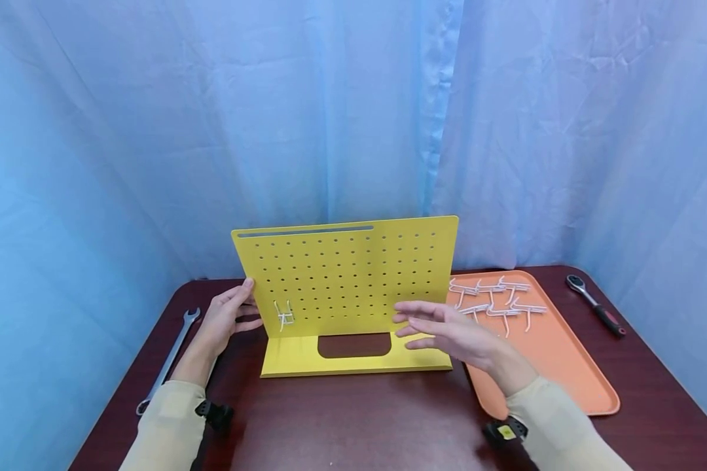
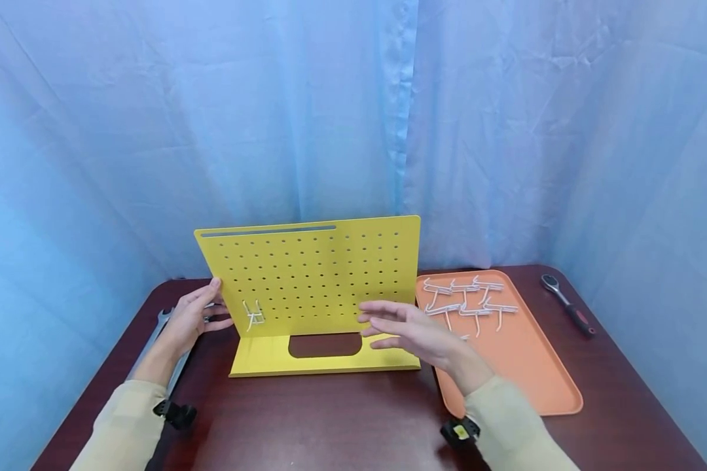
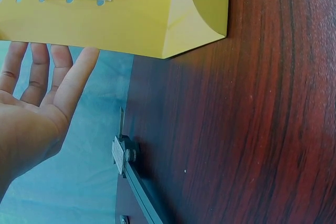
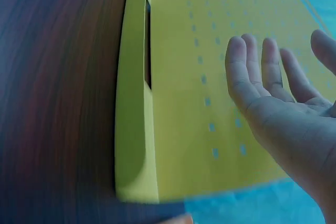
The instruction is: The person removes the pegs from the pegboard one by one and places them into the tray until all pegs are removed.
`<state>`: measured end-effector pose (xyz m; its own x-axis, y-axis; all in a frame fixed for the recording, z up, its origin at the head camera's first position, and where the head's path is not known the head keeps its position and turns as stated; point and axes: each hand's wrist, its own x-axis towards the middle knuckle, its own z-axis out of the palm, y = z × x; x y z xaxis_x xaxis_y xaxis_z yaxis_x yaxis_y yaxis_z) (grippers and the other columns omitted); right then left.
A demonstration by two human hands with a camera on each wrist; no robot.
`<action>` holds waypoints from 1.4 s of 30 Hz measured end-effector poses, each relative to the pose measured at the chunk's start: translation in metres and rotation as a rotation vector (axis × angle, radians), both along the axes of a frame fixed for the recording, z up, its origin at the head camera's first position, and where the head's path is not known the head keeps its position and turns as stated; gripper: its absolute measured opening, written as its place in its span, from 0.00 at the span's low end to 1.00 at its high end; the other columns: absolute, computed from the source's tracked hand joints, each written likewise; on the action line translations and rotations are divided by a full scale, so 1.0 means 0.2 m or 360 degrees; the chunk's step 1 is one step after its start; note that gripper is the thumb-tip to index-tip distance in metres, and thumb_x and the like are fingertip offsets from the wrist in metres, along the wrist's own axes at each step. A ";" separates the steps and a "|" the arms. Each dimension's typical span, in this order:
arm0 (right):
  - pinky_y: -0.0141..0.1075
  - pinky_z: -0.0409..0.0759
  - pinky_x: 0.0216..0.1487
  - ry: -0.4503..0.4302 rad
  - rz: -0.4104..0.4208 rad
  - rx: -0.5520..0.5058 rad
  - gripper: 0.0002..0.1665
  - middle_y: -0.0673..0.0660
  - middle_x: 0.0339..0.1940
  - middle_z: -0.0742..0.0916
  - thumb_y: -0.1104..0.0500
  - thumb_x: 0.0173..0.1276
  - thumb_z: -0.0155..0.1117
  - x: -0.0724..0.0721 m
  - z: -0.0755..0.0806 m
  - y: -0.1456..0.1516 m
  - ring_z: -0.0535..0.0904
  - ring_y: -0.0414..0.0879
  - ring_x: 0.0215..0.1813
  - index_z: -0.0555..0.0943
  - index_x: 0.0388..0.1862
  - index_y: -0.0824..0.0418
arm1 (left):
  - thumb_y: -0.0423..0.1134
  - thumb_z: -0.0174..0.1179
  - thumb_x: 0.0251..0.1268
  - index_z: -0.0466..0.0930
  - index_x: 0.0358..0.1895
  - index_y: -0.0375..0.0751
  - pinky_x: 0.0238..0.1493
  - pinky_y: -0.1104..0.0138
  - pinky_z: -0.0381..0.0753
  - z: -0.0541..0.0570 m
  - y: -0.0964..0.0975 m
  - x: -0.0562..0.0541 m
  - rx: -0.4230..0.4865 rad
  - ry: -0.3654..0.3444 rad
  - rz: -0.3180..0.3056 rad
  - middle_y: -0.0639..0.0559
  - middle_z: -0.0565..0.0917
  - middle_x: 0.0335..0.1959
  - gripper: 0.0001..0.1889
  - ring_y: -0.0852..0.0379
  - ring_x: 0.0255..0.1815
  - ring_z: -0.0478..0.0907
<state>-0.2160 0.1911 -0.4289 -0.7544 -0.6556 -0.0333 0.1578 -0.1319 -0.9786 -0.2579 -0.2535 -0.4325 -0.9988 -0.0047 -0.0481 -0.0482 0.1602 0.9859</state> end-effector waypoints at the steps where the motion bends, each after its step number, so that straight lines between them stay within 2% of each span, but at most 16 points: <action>1: 0.51 0.77 0.65 -0.0017 0.0008 -0.0027 0.34 0.71 0.72 0.70 0.61 0.82 0.54 0.00 0.00 -0.04 0.75 0.60 0.67 0.56 0.78 0.73 | 0.67 0.56 0.70 0.81 0.56 0.36 0.43 0.56 0.88 0.00 0.00 0.00 0.0002 0.0002 0.0001 0.32 0.78 0.50 0.34 0.49 0.44 0.84; 7: 0.54 0.74 0.67 -0.0152 0.0021 -0.0189 0.37 0.74 0.76 0.63 0.59 0.81 0.54 -0.02 -0.03 -0.28 0.73 0.62 0.69 0.54 0.80 0.70 | 0.67 0.56 0.70 0.81 0.56 0.37 0.43 0.56 0.88 0.00 0.00 0.00 -0.0004 0.0007 -0.0009 0.30 0.78 0.52 0.33 0.44 0.46 0.83; 16: 0.53 0.71 0.70 -0.0434 0.0038 -0.0380 0.36 0.71 0.79 0.61 0.58 0.82 0.53 -0.05 -0.10 -0.59 0.68 0.64 0.73 0.54 0.80 0.70 | 0.67 0.55 0.70 0.80 0.59 0.37 0.43 0.57 0.88 0.00 0.00 0.00 -0.0020 -0.0005 0.0000 0.32 0.78 0.52 0.35 0.46 0.46 0.83; 20: 0.54 0.72 0.69 -0.0544 0.0010 -0.0412 0.33 0.70 0.78 0.63 0.58 0.83 0.50 -0.06 -0.12 -0.73 0.68 0.66 0.73 0.56 0.79 0.70 | 0.67 0.55 0.70 0.80 0.58 0.37 0.43 0.57 0.88 0.00 -0.01 0.00 -0.0025 -0.0009 0.0007 0.35 0.79 0.50 0.35 0.49 0.44 0.83; 28: 0.53 0.74 0.68 -0.0788 -0.0074 -0.0470 0.28 0.71 0.76 0.68 0.59 0.83 0.50 -0.07 -0.15 -0.95 0.69 0.67 0.72 0.63 0.74 0.71 | 0.67 0.54 0.71 0.79 0.61 0.37 0.43 0.56 0.88 -0.01 0.00 0.00 -0.0034 0.0003 -0.0023 0.36 0.79 0.49 0.35 0.50 0.44 0.83; 35: 0.52 0.73 0.69 -0.0992 -0.0123 -0.0661 0.21 0.70 0.73 0.71 0.58 0.81 0.54 -0.07 -0.18 -1.14 0.70 0.65 0.71 0.71 0.66 0.67 | 0.66 0.53 0.72 0.76 0.63 0.35 0.43 0.56 0.88 -0.01 -0.03 0.02 -0.0033 -0.0016 -0.0009 0.36 0.77 0.50 0.36 0.51 0.44 0.84; 38: 0.51 0.74 0.68 -0.1050 -0.0163 -0.0718 0.15 0.67 0.70 0.75 0.58 0.81 0.56 -0.06 -0.18 -1.18 0.74 0.61 0.69 0.74 0.60 0.63 | 0.65 0.53 0.73 0.76 0.63 0.34 0.43 0.56 0.88 0.00 -0.02 0.02 -0.0014 -0.0011 -0.0026 0.35 0.78 0.50 0.36 0.51 0.44 0.84; 42: 0.50 0.74 0.68 -0.1054 -0.0199 -0.0730 0.14 0.64 0.65 0.80 0.59 0.80 0.56 -0.06 -0.18 -1.19 0.76 0.60 0.67 0.75 0.59 0.63 | 0.65 0.53 0.74 0.76 0.63 0.35 0.44 0.56 0.88 0.01 -0.01 0.01 -0.0012 -0.0008 -0.0050 0.35 0.78 0.50 0.35 0.51 0.44 0.84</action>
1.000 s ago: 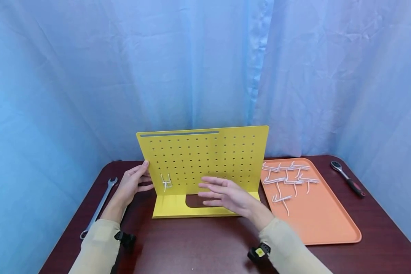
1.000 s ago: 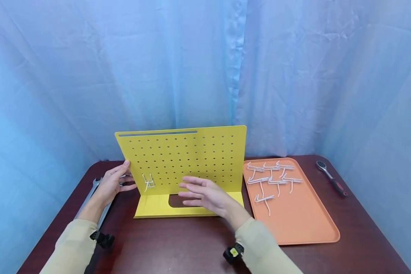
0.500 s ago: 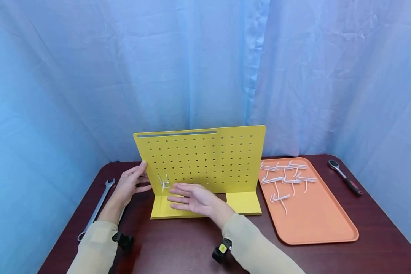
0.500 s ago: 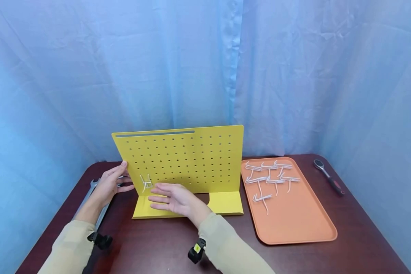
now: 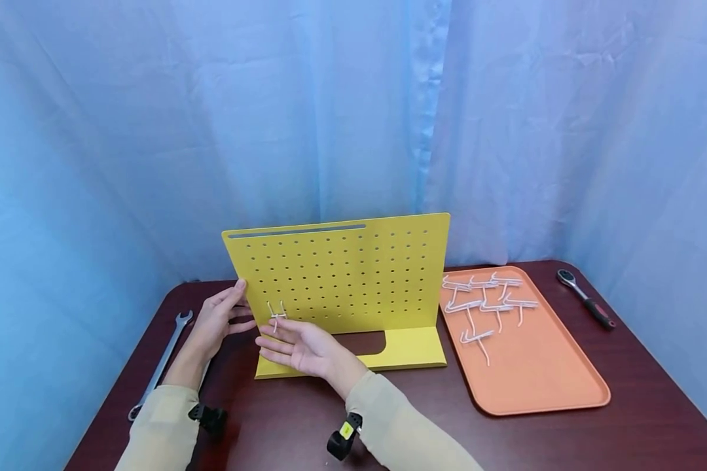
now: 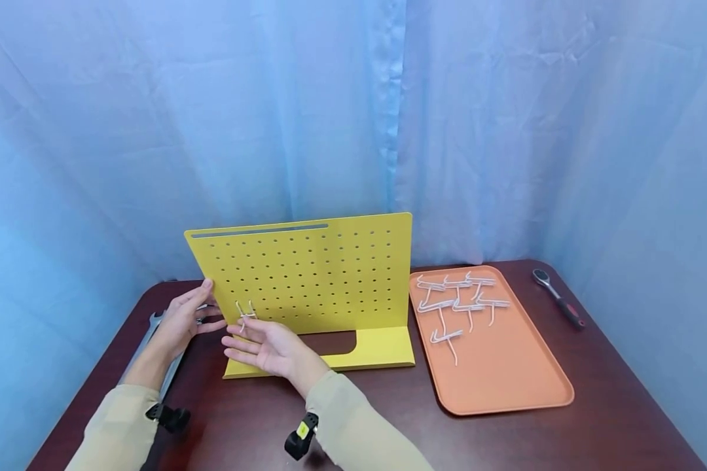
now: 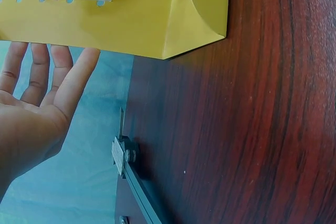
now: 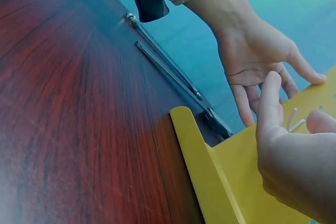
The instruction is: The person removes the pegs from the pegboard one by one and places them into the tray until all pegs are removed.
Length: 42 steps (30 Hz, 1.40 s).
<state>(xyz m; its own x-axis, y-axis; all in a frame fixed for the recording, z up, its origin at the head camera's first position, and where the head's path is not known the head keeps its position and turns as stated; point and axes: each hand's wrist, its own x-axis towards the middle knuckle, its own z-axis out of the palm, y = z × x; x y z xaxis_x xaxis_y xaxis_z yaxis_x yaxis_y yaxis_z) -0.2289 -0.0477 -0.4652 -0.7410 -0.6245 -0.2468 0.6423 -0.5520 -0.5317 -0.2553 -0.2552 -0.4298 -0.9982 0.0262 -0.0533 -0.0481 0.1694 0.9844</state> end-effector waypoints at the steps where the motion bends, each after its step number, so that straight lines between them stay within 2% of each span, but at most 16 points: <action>1: 0.51 0.74 0.68 -0.0002 -0.0004 0.0010 0.14 0.64 0.64 0.81 0.59 0.80 0.56 0.00 0.00 0.00 0.76 0.60 0.67 0.75 0.60 0.64 | 0.65 0.53 0.74 0.76 0.63 0.35 0.43 0.56 0.88 0.00 0.00 0.00 -0.0003 0.0001 0.0003 0.35 0.78 0.50 0.35 0.51 0.44 0.84; 11: 0.50 0.76 0.66 0.0046 0.0021 0.0187 0.20 0.60 0.59 0.85 0.56 0.81 0.56 -0.02 -0.01 -0.04 0.82 0.56 0.60 0.74 0.64 0.64 | 0.65 0.53 0.74 0.76 0.63 0.33 0.43 0.55 0.88 0.00 -0.02 0.01 -0.0012 0.0005 0.0023 0.33 0.77 0.51 0.35 0.47 0.46 0.84; 15: 0.47 0.78 0.64 0.0079 0.0001 0.0236 0.21 0.57 0.54 0.86 0.57 0.80 0.56 -0.02 -0.02 -0.05 0.84 0.53 0.56 0.75 0.66 0.66 | 0.65 0.53 0.74 0.77 0.63 0.34 0.43 0.55 0.88 0.01 -0.01 0.01 -0.0001 0.0001 0.0012 0.34 0.78 0.51 0.35 0.49 0.45 0.84; 21: 0.42 0.86 0.51 0.0249 0.0006 0.0415 0.21 0.56 0.47 0.88 0.55 0.79 0.58 -0.03 -0.04 -0.04 0.87 0.47 0.41 0.78 0.63 0.67 | 0.64 0.54 0.74 0.78 0.61 0.36 0.42 0.56 0.88 0.00 -0.01 0.00 0.0013 0.0007 0.0012 0.37 0.79 0.48 0.33 0.52 0.43 0.84; 25: 0.41 0.87 0.45 0.0317 0.0035 0.0516 0.21 0.56 0.45 0.88 0.55 0.79 0.59 -0.05 -0.04 -0.03 0.87 0.45 0.37 0.79 0.62 0.67 | 0.64 0.54 0.74 0.79 0.58 0.37 0.43 0.55 0.88 -0.01 0.00 0.01 0.0026 -0.0015 0.0013 0.38 0.79 0.47 0.31 0.51 0.43 0.84; 33: 0.39 0.87 0.44 0.0361 0.0084 0.0578 0.21 0.56 0.46 0.87 0.54 0.79 0.60 -0.06 -0.03 -0.02 0.86 0.45 0.36 0.79 0.63 0.65 | 0.65 0.55 0.72 0.80 0.55 0.37 0.42 0.55 0.88 -0.03 -0.01 0.00 0.0036 0.0002 0.0046 0.36 0.78 0.47 0.32 0.50 0.43 0.84; 42: 0.33 0.85 0.36 0.0440 0.0106 0.0568 0.23 0.54 0.40 0.86 0.53 0.79 0.59 -0.06 -0.04 -0.02 0.85 0.43 0.33 0.77 0.64 0.67 | 0.64 0.54 0.73 0.79 0.59 0.38 0.43 0.56 0.88 -0.01 -0.02 0.00 0.0017 -0.0003 0.0011 0.37 0.78 0.48 0.32 0.47 0.46 0.83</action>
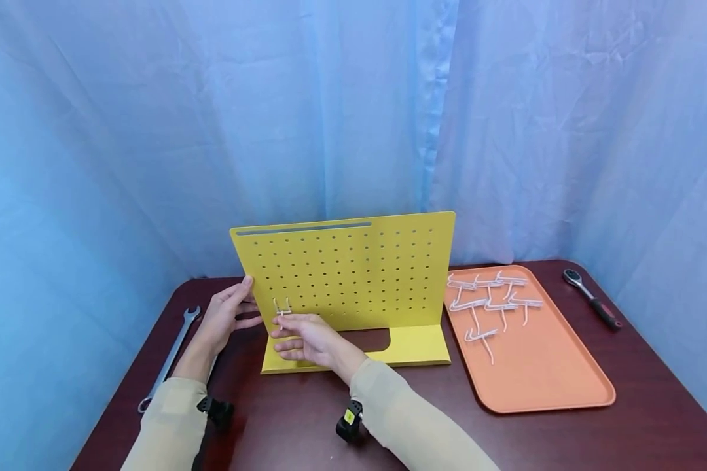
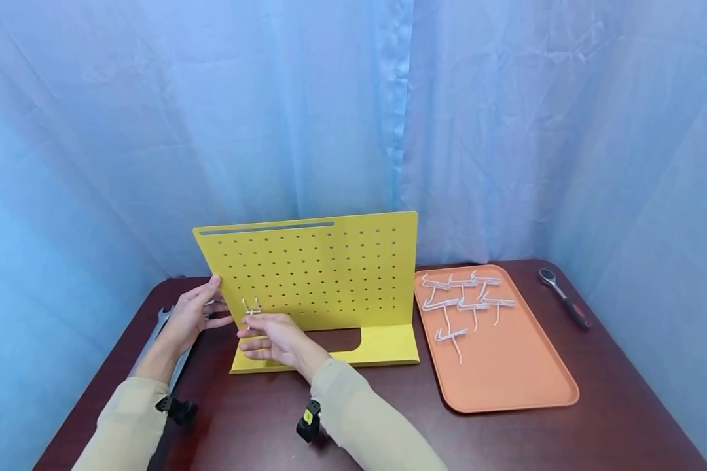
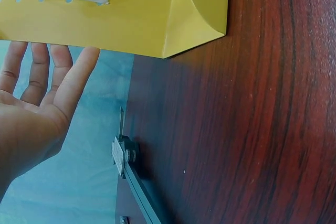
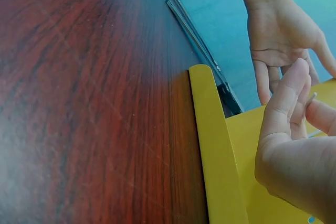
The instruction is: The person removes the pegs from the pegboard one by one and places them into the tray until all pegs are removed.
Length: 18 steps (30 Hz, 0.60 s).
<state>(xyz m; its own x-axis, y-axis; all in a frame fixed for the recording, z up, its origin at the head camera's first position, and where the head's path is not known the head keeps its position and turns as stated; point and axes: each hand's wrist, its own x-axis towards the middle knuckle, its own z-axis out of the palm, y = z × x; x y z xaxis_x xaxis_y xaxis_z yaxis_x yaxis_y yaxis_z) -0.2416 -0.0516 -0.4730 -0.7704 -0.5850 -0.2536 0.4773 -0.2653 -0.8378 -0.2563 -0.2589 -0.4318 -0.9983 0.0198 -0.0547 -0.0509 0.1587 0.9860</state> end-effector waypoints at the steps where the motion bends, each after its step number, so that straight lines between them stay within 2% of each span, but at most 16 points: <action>1: 0.33 0.85 0.35 0.0003 0.0001 0.0000 0.23 0.54 0.40 0.86 0.53 0.79 0.59 0.00 0.00 0.00 0.85 0.43 0.32 0.77 0.64 0.67 | 0.64 0.54 0.73 0.79 0.59 0.38 0.43 0.55 0.88 0.00 0.00 0.00 0.0001 -0.0001 0.0007 0.36 0.78 0.48 0.32 0.47 0.46 0.84; 7: 0.32 0.85 0.35 0.0002 0.0045 -0.0001 0.23 0.54 0.41 0.86 0.54 0.79 0.59 0.00 0.00 -0.03 0.85 0.43 0.33 0.78 0.64 0.67 | 0.65 0.53 0.73 0.77 0.63 0.35 0.43 0.55 0.88 0.00 -0.03 0.03 -0.0032 -0.0018 0.0037 0.38 0.78 0.48 0.35 0.51 0.43 0.84; 14: 0.32 0.85 0.34 -0.0035 0.0011 -0.0003 0.22 0.53 0.39 0.86 0.55 0.78 0.60 -0.01 0.02 -0.01 0.84 0.42 0.32 0.79 0.63 0.68 | 0.66 0.54 0.72 0.76 0.63 0.35 0.43 0.55 0.88 -0.01 0.00 -0.01 -0.0010 -0.0014 0.0021 0.34 0.77 0.51 0.36 0.52 0.43 0.84; 18: 0.31 0.84 0.33 -0.0042 0.0003 -0.0001 0.22 0.53 0.39 0.86 0.55 0.78 0.59 -0.01 0.02 0.00 0.84 0.42 0.31 0.78 0.63 0.68 | 0.67 0.55 0.71 0.77 0.61 0.34 0.42 0.55 0.88 -0.01 0.02 -0.01 0.0002 -0.0022 0.0031 0.33 0.77 0.51 0.36 0.51 0.43 0.84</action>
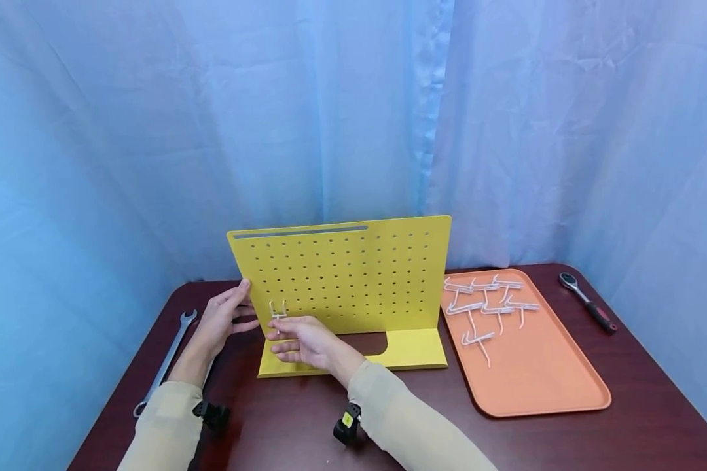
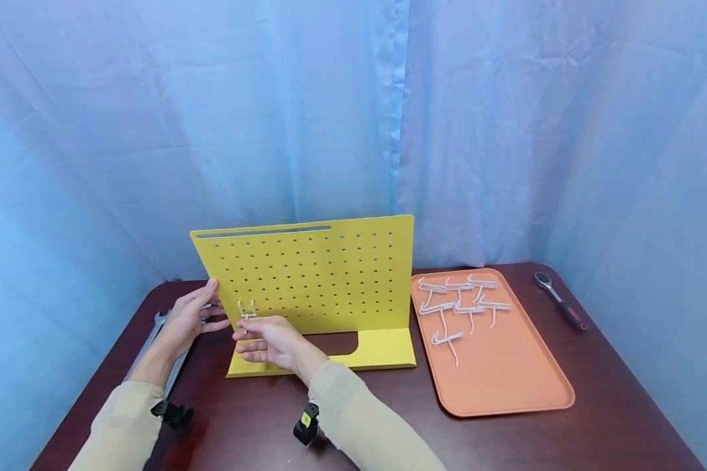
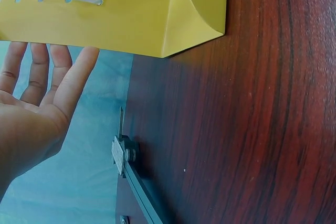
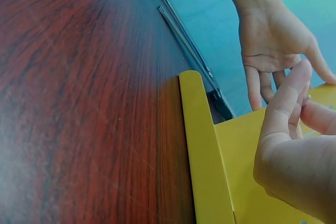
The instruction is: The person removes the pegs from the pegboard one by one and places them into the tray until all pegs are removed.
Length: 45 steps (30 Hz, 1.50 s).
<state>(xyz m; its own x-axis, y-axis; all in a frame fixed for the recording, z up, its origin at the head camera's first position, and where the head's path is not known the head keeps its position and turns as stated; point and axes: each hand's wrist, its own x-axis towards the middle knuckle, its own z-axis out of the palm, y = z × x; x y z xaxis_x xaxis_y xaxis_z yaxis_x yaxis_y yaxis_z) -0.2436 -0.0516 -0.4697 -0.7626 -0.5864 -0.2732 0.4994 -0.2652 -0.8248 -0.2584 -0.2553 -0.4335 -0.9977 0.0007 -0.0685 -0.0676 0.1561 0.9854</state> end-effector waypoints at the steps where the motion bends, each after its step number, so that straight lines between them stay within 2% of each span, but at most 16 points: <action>1: 0.31 0.84 0.33 0.0005 -0.0004 0.0003 0.22 0.53 0.38 0.86 0.55 0.78 0.59 0.00 0.00 0.00 0.84 0.42 0.31 0.79 0.63 0.68 | 0.67 0.55 0.71 0.78 0.60 0.35 0.42 0.55 0.88 0.00 0.00 0.00 0.0001 -0.0006 0.0003 0.34 0.77 0.50 0.36 0.51 0.43 0.84; 7: 0.32 0.85 0.34 0.0024 0.0014 0.0014 0.22 0.53 0.39 0.87 0.55 0.78 0.60 0.03 0.01 0.00 0.84 0.41 0.31 0.79 0.63 0.67 | 0.66 0.54 0.72 0.79 0.58 0.35 0.43 0.55 0.88 0.00 -0.01 0.02 0.0001 -0.0011 0.0001 0.36 0.78 0.48 0.34 0.49 0.44 0.84; 14: 0.31 0.85 0.32 0.0059 0.0063 0.0048 0.24 0.53 0.39 0.87 0.54 0.79 0.60 0.05 0.04 0.03 0.85 0.42 0.30 0.78 0.65 0.68 | 0.66 0.54 0.72 0.79 0.57 0.35 0.44 0.53 0.88 0.00 0.00 0.02 -0.0001 -0.0016 -0.0002 0.35 0.78 0.48 0.34 0.48 0.45 0.84; 20: 0.31 0.85 0.31 0.0144 0.0079 0.0103 0.25 0.54 0.39 0.87 0.55 0.79 0.59 0.06 0.11 0.07 0.85 0.41 0.29 0.76 0.67 0.68 | 0.67 0.54 0.71 0.78 0.60 0.35 0.43 0.55 0.88 0.01 0.00 0.00 -0.0016 -0.0011 -0.0009 0.34 0.77 0.50 0.36 0.52 0.43 0.85; 27: 0.33 0.86 0.30 0.0295 0.0075 0.0185 0.25 0.55 0.40 0.88 0.51 0.77 0.63 0.06 0.17 0.13 0.85 0.43 0.29 0.79 0.64 0.66 | 0.67 0.54 0.71 0.77 0.61 0.34 0.43 0.55 0.88 0.01 -0.01 0.00 -0.0033 -0.0009 -0.0010 0.35 0.77 0.50 0.37 0.51 0.43 0.84; 33: 0.34 0.86 0.29 0.0416 0.0126 0.0292 0.26 0.57 0.40 0.87 0.50 0.77 0.63 0.07 0.19 0.22 0.84 0.44 0.29 0.79 0.65 0.66 | 0.67 0.54 0.71 0.77 0.60 0.35 0.44 0.56 0.88 0.00 -0.01 0.01 -0.0010 -0.0019 -0.0018 0.34 0.75 0.51 0.36 0.51 0.44 0.83; 39: 0.36 0.86 0.27 0.0532 0.0092 0.0398 0.23 0.61 0.39 0.89 0.48 0.75 0.65 0.08 0.24 0.34 0.85 0.46 0.27 0.82 0.60 0.62 | 0.66 0.54 0.72 0.78 0.57 0.34 0.44 0.56 0.88 -0.01 0.00 0.01 -0.0003 0.0000 -0.0027 0.33 0.75 0.51 0.35 0.51 0.44 0.83; 45: 0.38 0.86 0.26 0.0638 0.0086 0.0432 0.26 0.67 0.42 0.88 0.50 0.76 0.65 0.07 0.29 0.48 0.85 0.46 0.27 0.79 0.62 0.67 | 0.66 0.54 0.72 0.79 0.57 0.35 0.43 0.56 0.88 0.00 0.00 0.00 -0.0005 0.0020 -0.0042 0.33 0.75 0.51 0.34 0.51 0.44 0.83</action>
